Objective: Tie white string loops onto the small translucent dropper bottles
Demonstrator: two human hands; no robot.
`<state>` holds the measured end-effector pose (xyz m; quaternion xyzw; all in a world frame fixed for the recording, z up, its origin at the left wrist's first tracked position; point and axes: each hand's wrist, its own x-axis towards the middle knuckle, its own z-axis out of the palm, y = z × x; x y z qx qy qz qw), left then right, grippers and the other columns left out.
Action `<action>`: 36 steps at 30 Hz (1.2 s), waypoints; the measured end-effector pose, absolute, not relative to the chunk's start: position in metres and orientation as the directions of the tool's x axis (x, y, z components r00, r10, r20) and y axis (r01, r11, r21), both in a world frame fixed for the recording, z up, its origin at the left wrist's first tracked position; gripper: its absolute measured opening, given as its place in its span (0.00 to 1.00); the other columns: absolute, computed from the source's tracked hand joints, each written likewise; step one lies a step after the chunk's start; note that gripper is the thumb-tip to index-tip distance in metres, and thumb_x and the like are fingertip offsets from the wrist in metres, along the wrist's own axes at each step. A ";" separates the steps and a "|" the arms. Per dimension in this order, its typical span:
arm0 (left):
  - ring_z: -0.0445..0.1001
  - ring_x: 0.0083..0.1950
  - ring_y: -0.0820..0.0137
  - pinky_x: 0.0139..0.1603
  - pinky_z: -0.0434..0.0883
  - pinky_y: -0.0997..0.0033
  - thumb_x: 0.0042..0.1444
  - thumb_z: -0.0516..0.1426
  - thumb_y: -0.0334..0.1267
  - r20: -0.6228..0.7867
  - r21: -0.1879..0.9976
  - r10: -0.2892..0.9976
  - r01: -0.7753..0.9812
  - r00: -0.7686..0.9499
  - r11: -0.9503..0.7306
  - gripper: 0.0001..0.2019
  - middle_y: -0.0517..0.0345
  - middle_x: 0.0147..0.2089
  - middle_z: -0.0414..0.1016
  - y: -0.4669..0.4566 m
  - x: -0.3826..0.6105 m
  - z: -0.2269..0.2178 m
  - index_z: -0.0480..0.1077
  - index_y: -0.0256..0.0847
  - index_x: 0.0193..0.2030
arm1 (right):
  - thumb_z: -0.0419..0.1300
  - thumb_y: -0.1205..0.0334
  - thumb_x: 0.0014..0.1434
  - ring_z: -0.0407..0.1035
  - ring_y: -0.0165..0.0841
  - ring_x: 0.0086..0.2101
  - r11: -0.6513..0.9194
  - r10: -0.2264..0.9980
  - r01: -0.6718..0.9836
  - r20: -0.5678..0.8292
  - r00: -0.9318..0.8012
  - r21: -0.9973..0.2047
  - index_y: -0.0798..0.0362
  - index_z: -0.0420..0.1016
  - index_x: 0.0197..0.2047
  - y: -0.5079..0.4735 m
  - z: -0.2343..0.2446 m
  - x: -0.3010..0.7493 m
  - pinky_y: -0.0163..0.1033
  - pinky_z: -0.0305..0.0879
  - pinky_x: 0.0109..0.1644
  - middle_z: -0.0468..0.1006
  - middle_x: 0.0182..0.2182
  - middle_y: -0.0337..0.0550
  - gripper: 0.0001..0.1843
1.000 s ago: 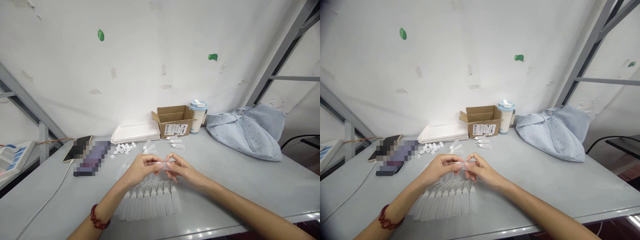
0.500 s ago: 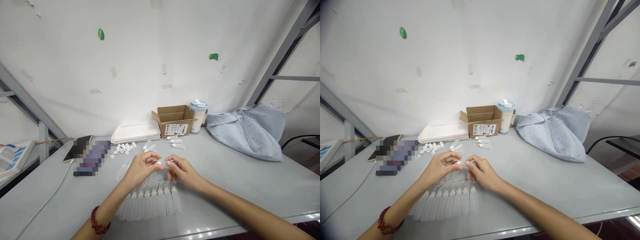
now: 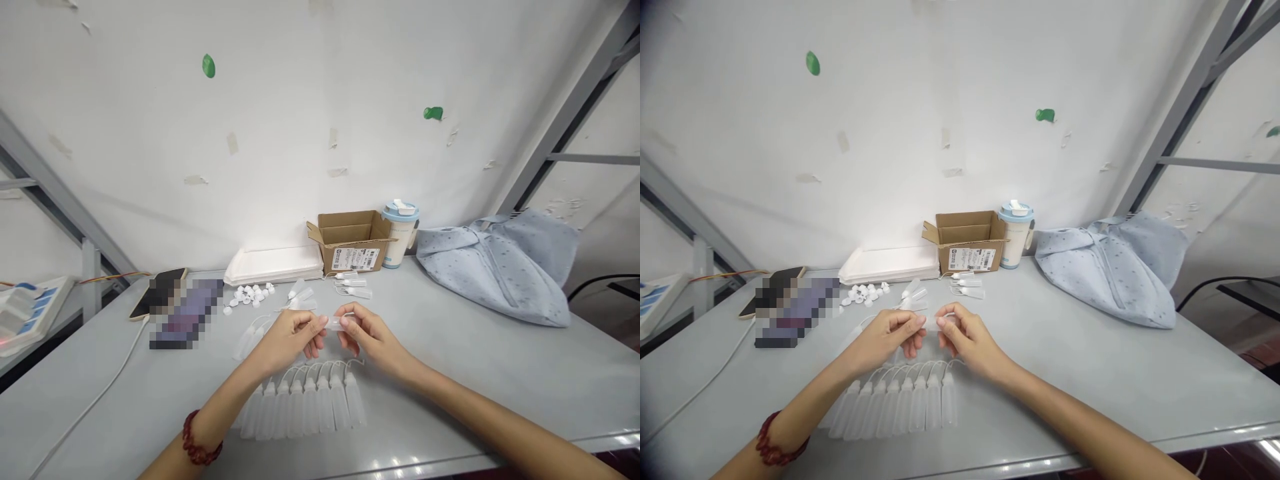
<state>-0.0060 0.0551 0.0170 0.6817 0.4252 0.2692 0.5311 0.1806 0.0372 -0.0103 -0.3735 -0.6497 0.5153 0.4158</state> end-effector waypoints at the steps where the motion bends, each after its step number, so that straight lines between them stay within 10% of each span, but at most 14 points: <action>1: 0.69 0.23 0.74 0.27 0.67 0.74 0.56 0.52 0.52 -0.074 0.951 0.867 0.298 0.493 -0.088 0.20 0.59 0.23 0.71 0.055 -0.006 0.017 0.68 0.35 0.27 | 0.49 0.47 0.61 0.58 0.24 0.19 0.188 0.914 0.063 0.152 -0.377 -0.980 0.54 0.62 0.40 0.037 -0.010 0.180 0.32 0.54 0.24 0.68 0.21 0.34 0.17; 15: 0.69 0.30 0.71 0.33 0.66 0.75 0.55 0.54 0.44 0.099 0.885 0.868 0.355 0.486 -0.300 0.11 0.59 0.29 0.72 0.044 -0.001 0.024 0.73 0.38 0.35 | 0.49 0.43 0.59 0.53 0.23 0.12 -0.048 0.908 -0.032 -0.031 -0.417 -0.998 0.53 0.60 0.31 0.046 -0.008 0.183 0.30 0.51 0.19 0.65 0.12 0.31 0.20; 26: 0.69 0.24 0.73 0.29 0.66 0.74 0.55 0.52 0.49 -0.062 0.940 0.857 0.318 0.512 -0.122 0.19 0.59 0.23 0.70 0.055 -0.008 0.022 0.67 0.36 0.22 | 0.49 0.58 0.63 0.63 0.33 0.27 0.658 0.753 0.444 0.543 -0.373 -0.608 0.53 0.66 0.46 0.040 -0.018 0.185 0.38 0.59 0.31 0.71 0.31 0.46 0.12; 36: 0.66 0.29 0.70 0.31 0.63 0.73 0.55 0.55 0.42 0.225 0.784 0.831 0.411 0.510 -0.464 0.12 0.58 0.25 0.70 0.048 -0.005 0.023 0.73 0.38 0.26 | 0.52 0.45 0.58 0.50 0.26 0.20 0.212 0.921 0.207 0.125 -0.368 -0.955 0.55 0.68 0.28 0.041 -0.003 0.188 0.33 0.46 0.24 0.55 0.17 0.32 0.21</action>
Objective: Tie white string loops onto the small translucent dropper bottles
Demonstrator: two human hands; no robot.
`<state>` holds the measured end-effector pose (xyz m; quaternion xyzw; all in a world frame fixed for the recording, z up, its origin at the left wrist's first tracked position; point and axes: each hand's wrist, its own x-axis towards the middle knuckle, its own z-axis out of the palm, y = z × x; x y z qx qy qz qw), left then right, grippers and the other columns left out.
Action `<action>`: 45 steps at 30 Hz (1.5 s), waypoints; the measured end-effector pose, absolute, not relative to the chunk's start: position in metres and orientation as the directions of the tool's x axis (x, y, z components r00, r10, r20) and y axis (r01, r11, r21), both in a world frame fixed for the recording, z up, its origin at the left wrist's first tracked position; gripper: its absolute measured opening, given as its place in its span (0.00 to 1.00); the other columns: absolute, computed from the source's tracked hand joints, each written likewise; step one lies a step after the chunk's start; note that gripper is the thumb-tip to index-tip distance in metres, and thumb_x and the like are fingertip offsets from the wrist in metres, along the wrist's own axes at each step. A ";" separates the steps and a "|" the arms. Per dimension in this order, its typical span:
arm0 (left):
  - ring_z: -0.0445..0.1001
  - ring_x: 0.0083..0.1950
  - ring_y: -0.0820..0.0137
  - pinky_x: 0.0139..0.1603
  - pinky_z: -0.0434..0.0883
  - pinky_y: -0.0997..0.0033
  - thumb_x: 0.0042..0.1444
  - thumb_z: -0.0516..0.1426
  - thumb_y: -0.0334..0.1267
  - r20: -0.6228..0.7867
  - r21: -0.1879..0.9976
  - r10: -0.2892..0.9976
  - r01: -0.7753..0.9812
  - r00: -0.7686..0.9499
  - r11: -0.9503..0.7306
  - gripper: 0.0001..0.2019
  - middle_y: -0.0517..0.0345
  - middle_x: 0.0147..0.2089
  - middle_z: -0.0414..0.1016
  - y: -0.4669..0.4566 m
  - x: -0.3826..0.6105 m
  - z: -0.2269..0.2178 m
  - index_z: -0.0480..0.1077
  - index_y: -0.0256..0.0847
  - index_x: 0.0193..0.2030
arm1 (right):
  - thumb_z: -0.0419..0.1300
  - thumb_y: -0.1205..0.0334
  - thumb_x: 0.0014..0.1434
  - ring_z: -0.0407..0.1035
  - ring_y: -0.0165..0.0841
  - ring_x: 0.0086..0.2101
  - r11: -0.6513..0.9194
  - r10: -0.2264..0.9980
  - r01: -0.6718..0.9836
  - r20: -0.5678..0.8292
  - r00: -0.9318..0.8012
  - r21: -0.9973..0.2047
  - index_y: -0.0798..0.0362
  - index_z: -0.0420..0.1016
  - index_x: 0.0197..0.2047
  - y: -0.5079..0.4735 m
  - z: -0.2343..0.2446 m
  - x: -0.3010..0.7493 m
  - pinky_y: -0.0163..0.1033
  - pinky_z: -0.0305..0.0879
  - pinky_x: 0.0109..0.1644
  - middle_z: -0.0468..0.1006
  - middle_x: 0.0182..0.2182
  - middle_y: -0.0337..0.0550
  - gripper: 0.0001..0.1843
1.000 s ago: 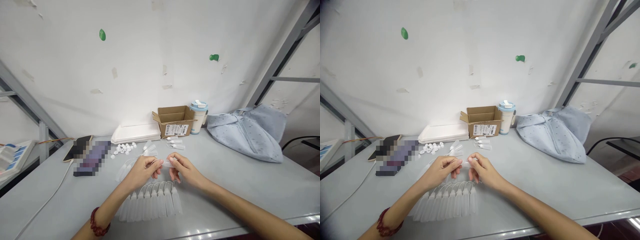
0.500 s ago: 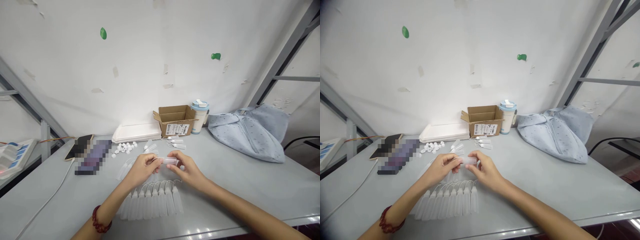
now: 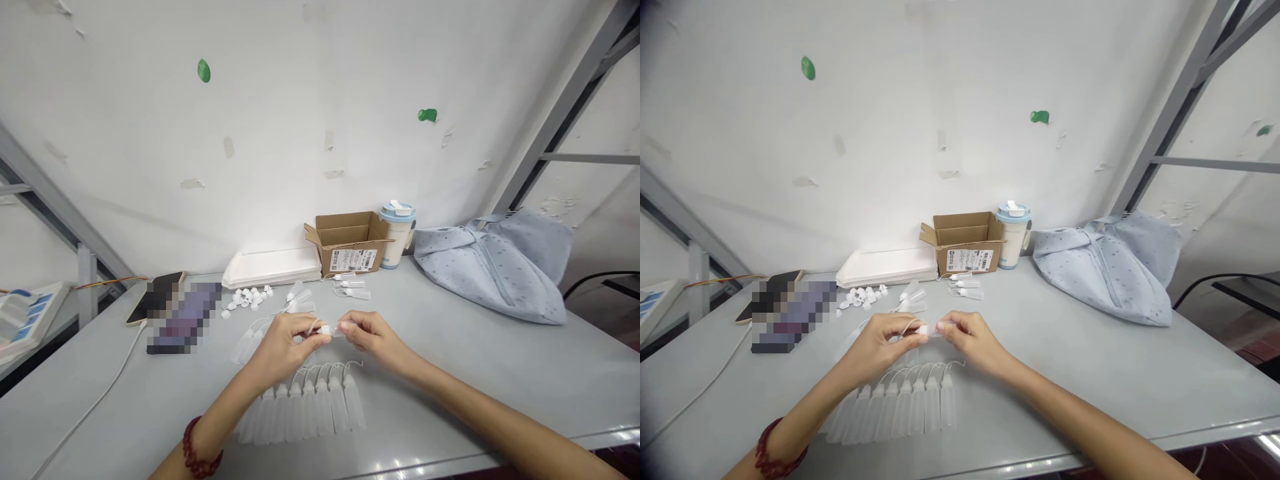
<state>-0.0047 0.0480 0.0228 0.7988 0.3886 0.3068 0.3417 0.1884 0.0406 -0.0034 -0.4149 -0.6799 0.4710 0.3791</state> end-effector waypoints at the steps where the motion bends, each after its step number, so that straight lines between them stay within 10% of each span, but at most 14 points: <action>1: 0.66 0.29 0.69 0.32 0.64 0.72 0.55 0.55 0.42 0.251 0.764 0.824 0.420 0.507 -0.491 0.12 0.57 0.26 0.71 0.048 -0.004 0.022 0.73 0.38 0.27 | 0.53 0.43 0.57 0.48 0.25 0.19 0.154 0.922 0.154 0.086 -0.376 -0.976 0.55 0.66 0.26 0.042 -0.003 0.188 0.33 0.45 0.23 0.53 0.17 0.32 0.22; 19: 0.70 0.24 0.73 0.30 0.66 0.74 0.59 0.49 0.49 -0.014 0.933 0.856 0.315 0.516 -0.175 0.20 0.58 0.25 0.70 0.052 -0.003 0.023 0.68 0.36 0.24 | 0.50 0.60 0.62 0.63 0.34 0.28 0.671 0.740 0.407 0.595 -0.315 -0.620 0.52 0.69 0.46 0.037 -0.011 0.184 0.38 0.59 0.32 0.70 0.28 0.44 0.11; 28: 0.68 0.24 0.74 0.27 0.64 0.77 0.58 0.51 0.45 0.049 0.885 0.860 0.378 0.508 -0.274 0.20 0.61 0.19 0.67 0.043 -0.002 0.027 0.66 0.36 0.20 | 0.52 0.49 0.60 0.53 0.26 0.21 0.344 0.899 0.239 0.245 -0.363 -0.908 0.55 0.71 0.31 0.035 -0.001 0.188 0.33 0.49 0.25 0.61 0.19 0.35 0.19; 34: 0.65 0.24 0.76 0.26 0.59 0.78 0.58 0.52 0.39 0.188 0.778 0.808 0.418 0.559 -0.470 0.17 0.62 0.20 0.67 0.041 -0.002 0.027 0.66 0.36 0.19 | 0.57 0.46 0.54 0.40 0.22 0.18 -0.026 0.870 -0.099 0.026 -0.492 -0.995 0.53 0.51 0.19 0.043 -0.004 0.189 0.32 0.38 0.21 0.47 0.16 0.28 0.25; 45: 0.67 0.29 0.72 0.30 0.61 0.76 0.58 0.51 0.44 0.127 0.773 0.848 0.484 0.514 -0.409 0.17 0.61 0.25 0.72 0.047 -0.004 0.027 0.70 0.37 0.23 | 0.56 0.47 0.56 0.46 0.23 0.19 0.039 0.906 -0.024 0.046 -0.421 -0.999 0.53 0.55 0.20 0.044 0.000 0.187 0.32 0.44 0.23 0.53 0.16 0.30 0.23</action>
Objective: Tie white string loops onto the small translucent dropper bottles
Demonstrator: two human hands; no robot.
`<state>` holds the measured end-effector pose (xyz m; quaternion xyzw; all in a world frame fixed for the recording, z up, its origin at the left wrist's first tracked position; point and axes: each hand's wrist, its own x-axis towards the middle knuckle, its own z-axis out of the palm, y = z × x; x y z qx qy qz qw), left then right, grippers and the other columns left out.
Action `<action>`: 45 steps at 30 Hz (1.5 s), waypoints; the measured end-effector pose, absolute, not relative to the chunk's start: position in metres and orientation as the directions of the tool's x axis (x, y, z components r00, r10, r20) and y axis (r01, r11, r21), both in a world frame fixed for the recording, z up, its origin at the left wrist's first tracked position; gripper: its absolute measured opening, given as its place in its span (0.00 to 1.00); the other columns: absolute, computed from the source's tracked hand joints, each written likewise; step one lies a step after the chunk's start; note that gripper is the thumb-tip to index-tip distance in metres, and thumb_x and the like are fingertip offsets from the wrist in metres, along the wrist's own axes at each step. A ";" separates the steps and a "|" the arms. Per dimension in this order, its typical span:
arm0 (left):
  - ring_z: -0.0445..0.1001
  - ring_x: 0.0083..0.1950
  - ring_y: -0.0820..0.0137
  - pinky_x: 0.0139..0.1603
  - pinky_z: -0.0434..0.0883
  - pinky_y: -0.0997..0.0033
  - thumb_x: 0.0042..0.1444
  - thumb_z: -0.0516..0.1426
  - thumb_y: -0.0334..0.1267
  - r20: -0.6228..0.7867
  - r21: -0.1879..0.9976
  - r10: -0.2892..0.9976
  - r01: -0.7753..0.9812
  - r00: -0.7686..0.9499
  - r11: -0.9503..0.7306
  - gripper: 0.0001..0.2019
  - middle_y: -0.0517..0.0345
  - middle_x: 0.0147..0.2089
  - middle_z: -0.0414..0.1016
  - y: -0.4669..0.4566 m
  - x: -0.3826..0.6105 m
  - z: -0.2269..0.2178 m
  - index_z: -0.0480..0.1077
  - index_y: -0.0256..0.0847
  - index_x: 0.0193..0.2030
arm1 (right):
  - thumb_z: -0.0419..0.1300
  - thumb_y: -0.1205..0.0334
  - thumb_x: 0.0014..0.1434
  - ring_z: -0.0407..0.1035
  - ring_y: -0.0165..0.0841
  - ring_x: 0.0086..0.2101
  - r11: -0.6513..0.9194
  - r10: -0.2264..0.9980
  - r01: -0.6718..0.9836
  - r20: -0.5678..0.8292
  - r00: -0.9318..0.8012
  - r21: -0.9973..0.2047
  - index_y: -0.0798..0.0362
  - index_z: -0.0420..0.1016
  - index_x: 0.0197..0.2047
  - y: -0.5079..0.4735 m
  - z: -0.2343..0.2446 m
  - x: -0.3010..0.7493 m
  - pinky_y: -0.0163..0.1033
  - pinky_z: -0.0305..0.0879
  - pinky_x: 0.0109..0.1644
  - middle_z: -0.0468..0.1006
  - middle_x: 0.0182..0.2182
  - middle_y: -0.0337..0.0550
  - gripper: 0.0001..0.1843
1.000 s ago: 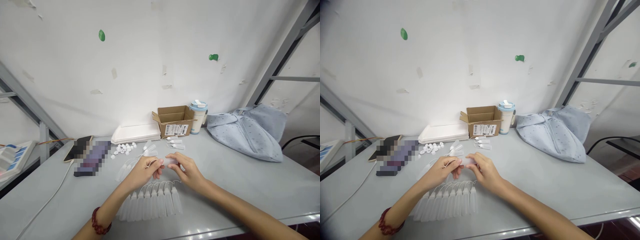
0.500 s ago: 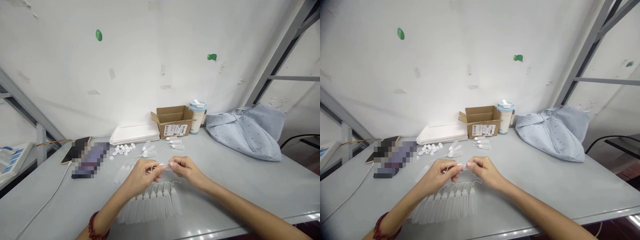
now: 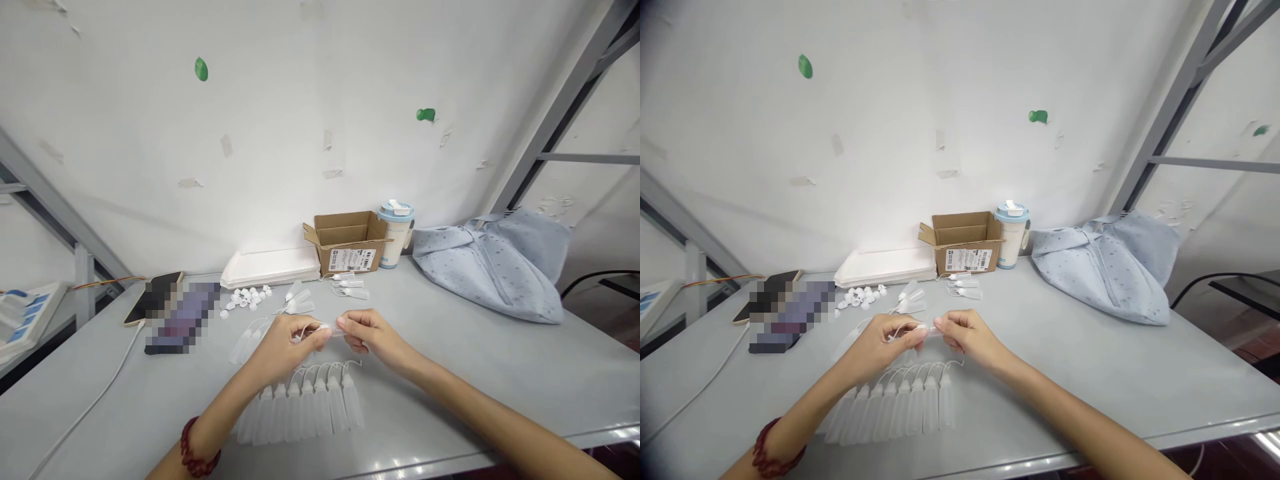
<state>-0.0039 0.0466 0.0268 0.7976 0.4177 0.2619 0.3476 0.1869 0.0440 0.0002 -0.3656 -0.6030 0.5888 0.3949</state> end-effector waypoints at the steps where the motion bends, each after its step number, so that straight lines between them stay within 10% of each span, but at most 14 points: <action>1: 0.69 0.30 0.71 0.31 0.62 0.75 0.58 0.50 0.45 0.100 0.790 0.855 0.481 0.510 -0.379 0.17 0.60 0.26 0.73 0.049 -0.006 0.028 0.70 0.38 0.24 | 0.55 0.47 0.56 0.49 0.24 0.19 0.078 0.914 0.015 0.066 -0.399 -0.997 0.54 0.58 0.20 0.044 0.001 0.187 0.33 0.47 0.24 0.55 0.16 0.31 0.22; 7: 0.72 0.31 0.68 0.33 0.66 0.74 0.56 0.50 0.44 0.121 0.738 0.928 0.593 0.353 -0.321 0.15 0.58 0.28 0.75 0.071 -0.032 0.032 0.72 0.38 0.29 | 0.53 0.49 0.58 0.59 0.28 0.23 0.227 0.959 0.277 0.166 -0.228 -0.934 0.56 0.72 0.33 0.051 -0.003 0.193 0.34 0.56 0.28 0.66 0.22 0.37 0.17; 14: 0.75 0.39 0.60 0.38 0.64 0.68 0.56 0.47 0.37 0.255 0.226 0.954 0.949 0.158 -0.218 0.15 0.50 0.37 0.79 0.113 -0.086 0.012 0.74 0.39 0.37 | 0.50 0.56 0.60 0.66 0.34 0.28 0.344 0.934 0.687 0.309 -0.180 -0.640 0.58 0.73 0.47 0.069 -0.020 0.206 0.38 0.61 0.33 0.75 0.33 0.46 0.19; 29: 0.74 0.43 0.60 0.45 0.65 0.67 0.52 0.49 0.31 0.202 0.197 0.959 0.951 0.199 -0.239 0.15 0.45 0.42 0.77 0.123 -0.097 -0.004 0.73 0.34 0.41 | 0.51 0.69 0.59 0.63 0.43 0.41 0.277 0.840 0.958 0.503 -0.203 -0.077 0.60 0.72 0.41 0.077 -0.031 0.208 0.44 0.61 0.40 0.72 0.41 0.55 0.11; 35: 0.74 0.41 0.61 0.43 0.66 0.66 0.52 0.49 0.30 0.141 0.200 0.961 0.944 0.238 -0.263 0.13 0.44 0.40 0.76 0.120 -0.092 -0.002 0.74 0.35 0.38 | 0.47 0.63 0.64 0.62 0.38 0.40 0.663 0.745 0.665 0.392 -0.540 -0.345 0.55 0.66 0.51 0.051 -0.017 0.188 0.44 0.60 0.44 0.70 0.40 0.51 0.15; 45: 0.74 0.38 0.59 0.40 0.65 0.65 0.48 0.51 0.29 0.116 0.289 0.966 0.923 0.230 -0.254 0.11 0.45 0.36 0.76 0.120 -0.088 -0.006 0.74 0.34 0.34 | 0.41 0.55 0.67 0.60 0.35 0.40 0.671 0.682 0.540 0.137 -0.718 -0.508 0.45 0.67 0.53 0.040 -0.008 0.171 0.44 0.58 0.47 0.67 0.36 0.45 0.18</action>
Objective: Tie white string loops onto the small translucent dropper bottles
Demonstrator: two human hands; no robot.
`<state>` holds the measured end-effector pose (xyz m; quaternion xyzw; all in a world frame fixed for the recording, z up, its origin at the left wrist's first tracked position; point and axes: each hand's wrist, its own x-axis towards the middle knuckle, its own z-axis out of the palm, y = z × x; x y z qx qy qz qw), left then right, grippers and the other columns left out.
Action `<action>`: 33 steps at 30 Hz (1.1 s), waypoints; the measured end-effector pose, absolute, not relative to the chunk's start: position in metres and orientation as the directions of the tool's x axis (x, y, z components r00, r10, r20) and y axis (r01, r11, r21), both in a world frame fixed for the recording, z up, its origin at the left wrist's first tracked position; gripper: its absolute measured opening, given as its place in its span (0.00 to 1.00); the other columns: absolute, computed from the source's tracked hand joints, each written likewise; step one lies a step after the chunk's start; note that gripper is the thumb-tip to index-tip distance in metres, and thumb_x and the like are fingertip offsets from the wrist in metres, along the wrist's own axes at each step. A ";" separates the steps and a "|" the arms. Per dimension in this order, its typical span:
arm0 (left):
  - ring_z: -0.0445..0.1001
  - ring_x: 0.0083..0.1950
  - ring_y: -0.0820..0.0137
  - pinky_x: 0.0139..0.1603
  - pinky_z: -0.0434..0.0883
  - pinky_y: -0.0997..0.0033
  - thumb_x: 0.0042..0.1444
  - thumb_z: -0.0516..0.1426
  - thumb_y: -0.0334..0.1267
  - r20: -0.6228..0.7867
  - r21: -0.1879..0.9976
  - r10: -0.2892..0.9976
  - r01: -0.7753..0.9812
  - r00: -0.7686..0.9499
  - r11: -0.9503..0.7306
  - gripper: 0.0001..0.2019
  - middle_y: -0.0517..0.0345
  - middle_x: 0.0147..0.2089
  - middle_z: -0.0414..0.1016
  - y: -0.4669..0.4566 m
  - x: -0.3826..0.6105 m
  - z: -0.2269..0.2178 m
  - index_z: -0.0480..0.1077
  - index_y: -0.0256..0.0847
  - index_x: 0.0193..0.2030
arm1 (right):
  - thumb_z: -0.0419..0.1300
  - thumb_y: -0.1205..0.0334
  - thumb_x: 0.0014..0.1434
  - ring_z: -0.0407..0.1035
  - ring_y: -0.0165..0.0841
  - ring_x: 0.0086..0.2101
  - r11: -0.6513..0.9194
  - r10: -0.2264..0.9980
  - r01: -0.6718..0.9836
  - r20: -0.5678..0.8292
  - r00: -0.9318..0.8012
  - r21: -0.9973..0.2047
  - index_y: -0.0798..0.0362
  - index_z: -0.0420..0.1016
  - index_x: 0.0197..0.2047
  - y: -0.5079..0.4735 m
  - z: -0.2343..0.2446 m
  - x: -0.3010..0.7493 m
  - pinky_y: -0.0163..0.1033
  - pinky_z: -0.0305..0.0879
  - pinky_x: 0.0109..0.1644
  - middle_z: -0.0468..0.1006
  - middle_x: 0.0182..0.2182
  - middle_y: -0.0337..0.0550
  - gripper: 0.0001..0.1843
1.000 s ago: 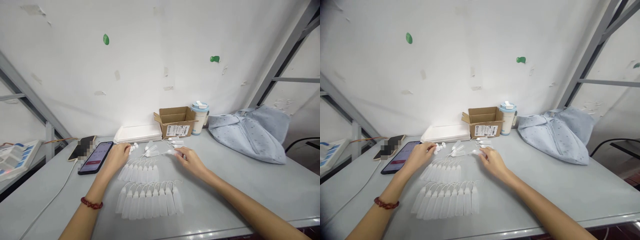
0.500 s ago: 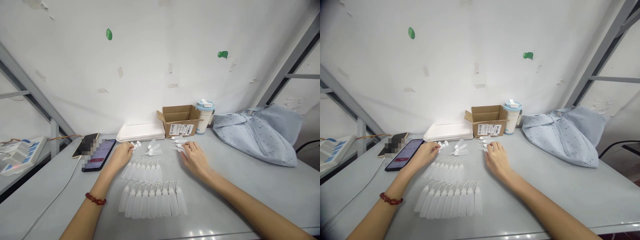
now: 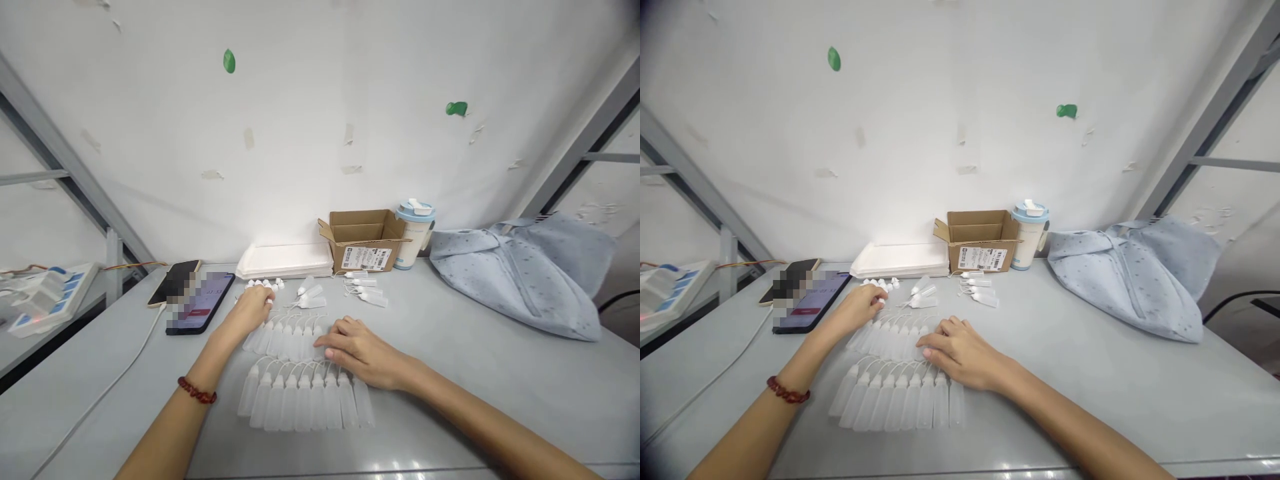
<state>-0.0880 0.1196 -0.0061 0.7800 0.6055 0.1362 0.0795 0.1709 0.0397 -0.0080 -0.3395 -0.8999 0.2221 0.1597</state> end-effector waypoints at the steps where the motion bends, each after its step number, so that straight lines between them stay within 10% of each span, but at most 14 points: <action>1: 0.74 0.37 0.59 0.40 0.66 0.64 0.48 0.51 0.30 0.121 0.305 0.967 0.919 0.225 -0.252 0.11 0.45 0.36 0.76 0.119 -0.087 -0.005 0.74 0.34 0.34 | 0.41 0.55 0.67 0.60 0.35 0.40 0.666 0.689 0.555 0.128 -0.713 -0.498 0.45 0.68 0.52 0.041 -0.009 0.170 0.44 0.58 0.46 0.67 0.35 0.44 0.18; 16: 0.72 0.30 0.69 0.35 0.70 0.67 0.47 0.59 0.44 0.031 0.917 0.958 0.374 0.287 -0.141 0.14 0.57 0.28 0.74 0.080 -0.032 0.021 0.72 0.35 0.35 | 0.47 0.66 0.63 0.62 0.35 0.36 0.699 0.715 0.605 0.387 -0.582 -0.382 0.53 0.68 0.43 0.049 -0.018 0.181 0.41 0.58 0.41 0.70 0.33 0.46 0.10; 33: 0.73 0.38 0.66 0.44 0.69 0.65 0.48 0.61 0.40 -0.082 0.978 0.858 0.205 0.508 -0.028 0.12 0.55 0.35 0.76 0.063 -0.017 0.025 0.73 0.36 0.38 | 0.48 0.76 0.49 0.58 0.35 0.34 0.756 0.638 0.452 0.381 -0.669 -0.473 0.53 0.64 0.36 0.034 -0.008 0.180 0.39 0.60 0.37 0.66 0.33 0.44 0.13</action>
